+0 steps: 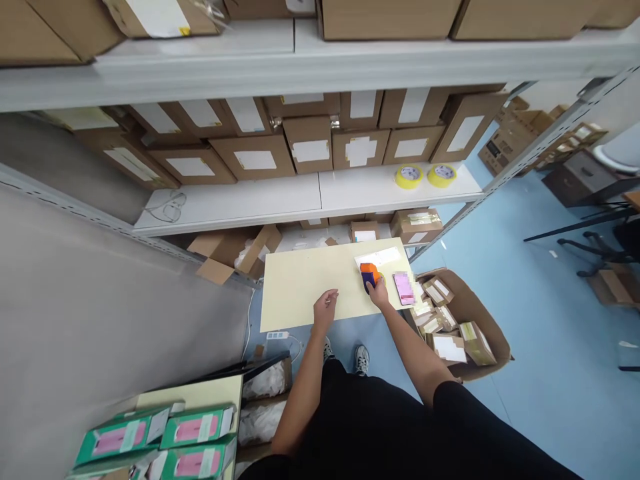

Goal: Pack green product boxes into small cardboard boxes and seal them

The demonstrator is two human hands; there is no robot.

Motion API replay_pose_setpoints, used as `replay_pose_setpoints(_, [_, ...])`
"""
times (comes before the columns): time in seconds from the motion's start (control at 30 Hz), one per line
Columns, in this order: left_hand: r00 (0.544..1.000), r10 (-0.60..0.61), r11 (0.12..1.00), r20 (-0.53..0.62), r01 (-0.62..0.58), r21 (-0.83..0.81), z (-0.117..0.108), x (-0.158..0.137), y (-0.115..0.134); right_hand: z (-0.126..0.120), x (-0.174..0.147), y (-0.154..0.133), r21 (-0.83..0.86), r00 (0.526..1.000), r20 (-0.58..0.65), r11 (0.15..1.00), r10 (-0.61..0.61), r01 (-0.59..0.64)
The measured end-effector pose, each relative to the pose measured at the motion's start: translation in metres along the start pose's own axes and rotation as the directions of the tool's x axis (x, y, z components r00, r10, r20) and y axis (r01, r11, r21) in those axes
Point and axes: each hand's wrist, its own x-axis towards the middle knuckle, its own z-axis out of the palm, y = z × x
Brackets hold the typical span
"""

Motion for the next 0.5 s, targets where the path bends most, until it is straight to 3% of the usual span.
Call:
replay_pose_setpoints(0.1, [0.997, 0.060, 0.998, 0.039, -0.059, -0.030, -0.007, 0.019, 0.034, -0.025, -0.003, -0.036, 0.230, 0.988, -0.051, 0.961, -0.144, 0.152])
replay_pose_setpoints(0.23, [0.984, 0.169, 0.985, 0.060, -0.167, -0.039, -0.025, 0.045, 0.091, -0.056, -0.018, -0.091, 0.469, 0.933, -0.109, 0.811, -0.342, 0.351])
replay_pose_setpoints(0.4, [0.943, 0.329, 0.944, 0.061, -0.328, -0.017, -0.054, 0.070, 0.173, -0.090, -0.039, -0.150, 0.557, 0.846, -0.125, 0.669, -0.518, 0.492])
replay_pose_setpoints(0.5, [0.864, 0.477, 0.875, 0.160, -0.485, 0.008, -0.067, 0.080, 0.220, -0.106, -0.048, -0.174, 0.546, 0.800, -0.108, 0.638, -0.590, 0.543])
